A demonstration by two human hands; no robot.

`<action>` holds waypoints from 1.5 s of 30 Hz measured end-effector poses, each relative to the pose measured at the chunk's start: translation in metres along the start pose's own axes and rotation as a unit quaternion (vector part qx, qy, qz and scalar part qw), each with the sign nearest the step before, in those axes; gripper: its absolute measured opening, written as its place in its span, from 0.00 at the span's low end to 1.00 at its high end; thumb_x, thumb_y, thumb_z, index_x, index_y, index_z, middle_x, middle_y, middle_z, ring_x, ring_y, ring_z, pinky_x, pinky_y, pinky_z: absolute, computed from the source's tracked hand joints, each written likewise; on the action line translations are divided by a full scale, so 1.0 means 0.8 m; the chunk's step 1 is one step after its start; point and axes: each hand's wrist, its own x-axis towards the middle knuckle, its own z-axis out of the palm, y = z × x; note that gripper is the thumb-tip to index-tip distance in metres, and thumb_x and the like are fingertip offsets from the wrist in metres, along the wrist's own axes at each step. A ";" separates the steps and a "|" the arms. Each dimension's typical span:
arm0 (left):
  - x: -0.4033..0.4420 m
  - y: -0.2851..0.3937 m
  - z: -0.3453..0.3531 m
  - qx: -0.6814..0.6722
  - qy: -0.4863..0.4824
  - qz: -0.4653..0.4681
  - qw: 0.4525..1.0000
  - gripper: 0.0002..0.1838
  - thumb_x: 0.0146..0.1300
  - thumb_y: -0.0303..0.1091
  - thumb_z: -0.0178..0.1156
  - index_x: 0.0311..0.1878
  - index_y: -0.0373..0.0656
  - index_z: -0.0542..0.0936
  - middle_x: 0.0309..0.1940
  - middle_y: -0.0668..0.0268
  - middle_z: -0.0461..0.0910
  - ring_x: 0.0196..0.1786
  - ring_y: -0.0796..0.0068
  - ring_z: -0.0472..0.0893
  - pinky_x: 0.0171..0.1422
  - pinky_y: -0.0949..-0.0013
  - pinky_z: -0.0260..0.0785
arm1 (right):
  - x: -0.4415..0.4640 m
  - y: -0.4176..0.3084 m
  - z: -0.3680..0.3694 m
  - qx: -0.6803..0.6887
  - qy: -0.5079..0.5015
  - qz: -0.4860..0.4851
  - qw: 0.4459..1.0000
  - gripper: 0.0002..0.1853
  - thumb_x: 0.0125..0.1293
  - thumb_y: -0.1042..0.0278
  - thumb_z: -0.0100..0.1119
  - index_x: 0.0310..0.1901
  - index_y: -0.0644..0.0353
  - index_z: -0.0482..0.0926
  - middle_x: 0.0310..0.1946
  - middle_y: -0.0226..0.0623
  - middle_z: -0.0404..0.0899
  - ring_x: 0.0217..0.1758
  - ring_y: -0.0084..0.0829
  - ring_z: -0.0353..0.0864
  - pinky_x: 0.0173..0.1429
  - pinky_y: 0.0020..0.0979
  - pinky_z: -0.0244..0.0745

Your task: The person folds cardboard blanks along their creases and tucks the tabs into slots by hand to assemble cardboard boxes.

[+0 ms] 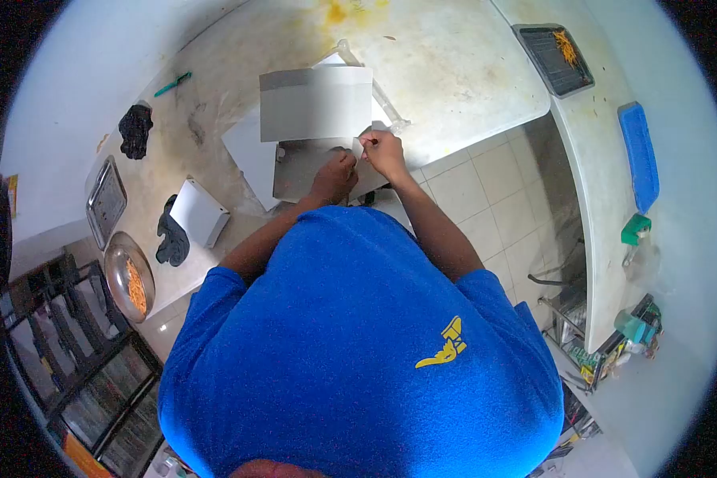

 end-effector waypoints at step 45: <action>-0.016 -0.006 -0.022 -0.455 0.039 -0.361 0.813 0.09 0.63 0.28 0.57 0.44 0.35 0.73 0.38 0.63 0.76 0.40 0.77 0.77 0.46 0.77 0.73 | -0.046 0.030 0.036 0.351 -0.050 0.159 0.921 0.31 0.53 0.76 0.65 0.59 0.59 0.64 0.38 0.34 0.75 0.43 0.23 0.75 0.48 0.25 0.71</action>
